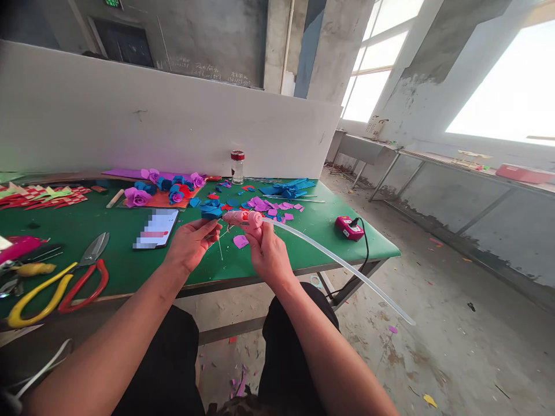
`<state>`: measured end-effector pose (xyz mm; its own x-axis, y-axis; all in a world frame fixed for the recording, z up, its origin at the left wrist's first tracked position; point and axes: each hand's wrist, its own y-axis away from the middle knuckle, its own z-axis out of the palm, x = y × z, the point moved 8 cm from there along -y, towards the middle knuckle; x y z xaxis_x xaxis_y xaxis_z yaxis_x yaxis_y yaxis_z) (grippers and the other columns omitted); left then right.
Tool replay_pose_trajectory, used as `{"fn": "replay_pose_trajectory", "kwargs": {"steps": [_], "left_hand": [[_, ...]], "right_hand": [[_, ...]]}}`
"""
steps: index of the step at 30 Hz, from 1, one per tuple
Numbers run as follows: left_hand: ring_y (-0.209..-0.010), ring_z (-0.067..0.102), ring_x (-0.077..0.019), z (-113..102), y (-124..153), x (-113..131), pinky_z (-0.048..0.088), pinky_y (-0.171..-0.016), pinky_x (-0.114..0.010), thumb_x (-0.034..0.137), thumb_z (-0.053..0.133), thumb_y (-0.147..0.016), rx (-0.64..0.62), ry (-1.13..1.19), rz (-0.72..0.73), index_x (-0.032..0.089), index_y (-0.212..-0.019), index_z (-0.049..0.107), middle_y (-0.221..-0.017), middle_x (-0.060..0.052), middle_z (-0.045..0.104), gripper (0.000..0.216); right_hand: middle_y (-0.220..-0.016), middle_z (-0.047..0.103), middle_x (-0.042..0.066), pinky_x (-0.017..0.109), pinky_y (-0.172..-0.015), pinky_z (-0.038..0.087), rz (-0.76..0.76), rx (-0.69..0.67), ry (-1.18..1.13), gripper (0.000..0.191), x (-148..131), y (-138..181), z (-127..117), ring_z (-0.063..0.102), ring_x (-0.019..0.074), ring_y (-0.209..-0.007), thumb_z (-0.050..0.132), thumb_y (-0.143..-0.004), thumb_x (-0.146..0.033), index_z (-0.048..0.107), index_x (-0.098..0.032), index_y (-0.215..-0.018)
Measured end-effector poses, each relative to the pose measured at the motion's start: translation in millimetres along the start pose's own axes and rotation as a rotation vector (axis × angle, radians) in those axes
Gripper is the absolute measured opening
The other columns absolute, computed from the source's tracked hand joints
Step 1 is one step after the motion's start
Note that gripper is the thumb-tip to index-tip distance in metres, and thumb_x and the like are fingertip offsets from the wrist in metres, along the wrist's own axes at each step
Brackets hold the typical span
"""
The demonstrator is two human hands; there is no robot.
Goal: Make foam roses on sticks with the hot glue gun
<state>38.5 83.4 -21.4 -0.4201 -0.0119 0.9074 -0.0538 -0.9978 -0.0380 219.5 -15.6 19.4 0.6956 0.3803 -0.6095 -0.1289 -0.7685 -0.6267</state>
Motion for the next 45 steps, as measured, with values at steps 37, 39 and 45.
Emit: {"fn": "replay_pose_trajectory", "kwargs": {"steps": [37,39,45], "left_hand": [[-0.064,0.059,-0.0139,4,-1,-2,0.045,-0.064,-0.030,0.034,0.091,-0.047,-0.061,-0.049,0.081,0.017,-0.066,0.075,-0.066,-0.005,0.068,0.030],[-0.065,0.059,-0.0143,4,0,-2,0.046,-0.064,-0.030,0.036,0.091,-0.046,-0.056,-0.055,0.080,0.017,-0.065,0.075,-0.066,-0.005,0.069,0.031],[-0.064,0.058,-0.0135,5,1,0,0.046,-0.064,-0.029,0.038,0.091,-0.044,-0.059,-0.075,0.081,0.017,-0.063,0.074,-0.064,-0.004,0.068,0.034]], "right_hand": [[-0.071,0.066,0.004,0.030,-0.060,0.043,-0.043,-0.015,0.003,0.024,-14,5,4,0.064,0.0240,-0.063,0.047,-0.095,-0.037,0.049,-0.021,-0.112],[-0.070,0.065,0.003,0.029,-0.058,0.042,-0.048,-0.014,0.006,0.023,-14,5,4,0.063,0.0233,-0.061,0.047,-0.095,-0.037,0.049,-0.020,-0.111],[-0.072,0.066,0.004,0.029,-0.055,0.041,-0.080,-0.003,0.029,0.022,-17,4,3,0.062,0.0233,-0.059,0.046,-0.095,-0.036,0.048,-0.019,-0.110]]}}
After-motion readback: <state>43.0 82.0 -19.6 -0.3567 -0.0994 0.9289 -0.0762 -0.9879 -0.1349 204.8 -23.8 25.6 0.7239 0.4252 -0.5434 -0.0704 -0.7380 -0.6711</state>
